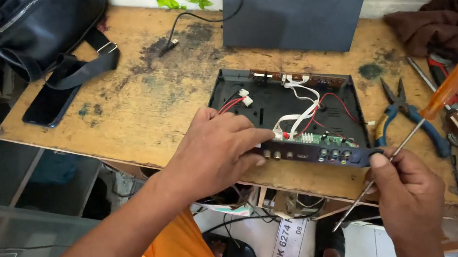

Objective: Securing a circuit board inside an electronic device housing using a screwdriver.

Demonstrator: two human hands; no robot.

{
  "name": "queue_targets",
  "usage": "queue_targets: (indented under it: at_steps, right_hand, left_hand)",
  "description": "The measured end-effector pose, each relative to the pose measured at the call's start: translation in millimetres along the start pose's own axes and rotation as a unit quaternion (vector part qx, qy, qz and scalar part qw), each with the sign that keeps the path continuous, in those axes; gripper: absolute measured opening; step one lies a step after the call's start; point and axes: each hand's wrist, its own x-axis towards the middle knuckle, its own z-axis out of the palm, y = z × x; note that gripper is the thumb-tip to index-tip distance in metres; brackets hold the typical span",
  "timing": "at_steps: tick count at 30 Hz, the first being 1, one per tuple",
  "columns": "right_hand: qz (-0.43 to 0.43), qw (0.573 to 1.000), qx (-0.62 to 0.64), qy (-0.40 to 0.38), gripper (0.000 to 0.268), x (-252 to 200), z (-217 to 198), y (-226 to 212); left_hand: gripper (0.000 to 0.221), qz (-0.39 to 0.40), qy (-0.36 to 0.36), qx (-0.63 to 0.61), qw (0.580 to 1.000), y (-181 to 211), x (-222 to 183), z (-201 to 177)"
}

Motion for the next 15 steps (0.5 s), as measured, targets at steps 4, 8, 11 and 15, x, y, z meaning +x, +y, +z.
queue_targets:
  at_steps: [4,8,11,15]
  right_hand:
    - [-0.001,1.000,0.020,0.007,0.015,2,2,6]
    - [-0.007,0.999,0.034,0.011,0.013,4,3,8]
    - [-0.020,1.000,0.019,0.014,0.015,5,2,13]
    - [0.002,1.000,0.019,0.025,0.008,4,4,5]
  left_hand:
    - [0.030,-0.010,-0.014,-0.032,0.999,-8,3,2]
    - [0.026,-0.016,-0.020,-0.027,0.999,-8,5,-3]
    - [0.023,-0.038,-0.032,-0.030,0.998,-4,5,-4]
    - [0.019,-0.037,0.003,-0.023,0.999,-2,4,1]
